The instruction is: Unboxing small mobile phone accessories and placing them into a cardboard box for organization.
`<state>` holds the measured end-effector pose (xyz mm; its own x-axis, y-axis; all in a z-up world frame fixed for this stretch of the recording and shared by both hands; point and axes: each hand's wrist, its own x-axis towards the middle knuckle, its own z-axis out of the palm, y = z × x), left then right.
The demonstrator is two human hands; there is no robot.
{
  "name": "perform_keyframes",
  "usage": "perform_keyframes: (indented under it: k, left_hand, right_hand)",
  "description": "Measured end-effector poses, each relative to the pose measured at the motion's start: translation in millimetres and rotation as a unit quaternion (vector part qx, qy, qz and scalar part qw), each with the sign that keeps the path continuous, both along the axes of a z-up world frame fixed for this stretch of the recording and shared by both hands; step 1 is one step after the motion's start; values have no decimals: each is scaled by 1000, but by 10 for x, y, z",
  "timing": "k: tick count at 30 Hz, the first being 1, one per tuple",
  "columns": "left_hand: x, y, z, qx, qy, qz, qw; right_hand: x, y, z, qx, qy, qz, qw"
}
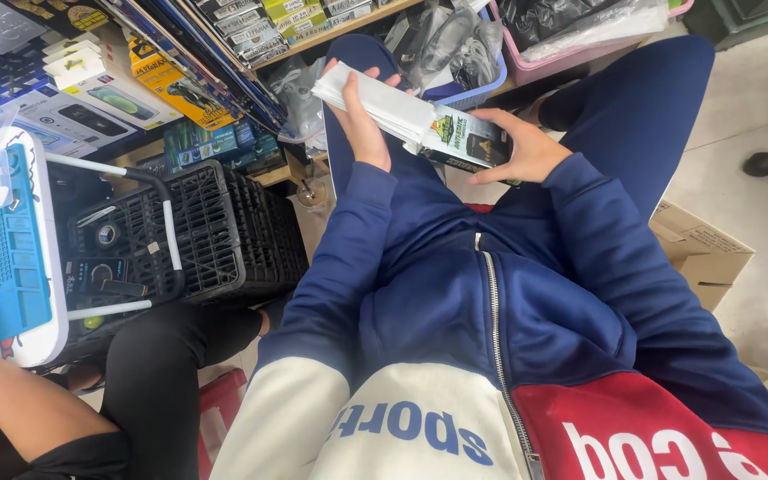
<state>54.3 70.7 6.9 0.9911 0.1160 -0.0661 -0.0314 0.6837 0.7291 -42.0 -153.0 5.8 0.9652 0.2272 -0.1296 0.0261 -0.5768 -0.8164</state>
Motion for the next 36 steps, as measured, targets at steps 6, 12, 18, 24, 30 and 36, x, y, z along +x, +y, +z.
perform_keyframes:
  k: [6,12,18,24,30,36]
  left_hand:
    - [-18,33,82,-48,43,41,997]
    - [-21,16,80,0,30,36,999]
    - [29,-47,-110,51,-24,10,998]
    - [166,-96,-479,92,-118,-148,978]
    - [-88,-107,-145,259,-94,-254,927]
    - [-69,-158,-192,182,-41,-347,919]
  right_hand:
    - [3,-11,65,45,20,0,999]
    - [-6,-23,63,74,6,-8,997]
    - [-13,30,77,87,38,20,995]
    - [41,-5,-15,161,-8,19,987]
    - [28,-55,-104,111,-138,-26,984]
    - [35,5,-89,58,-206,-39,976]
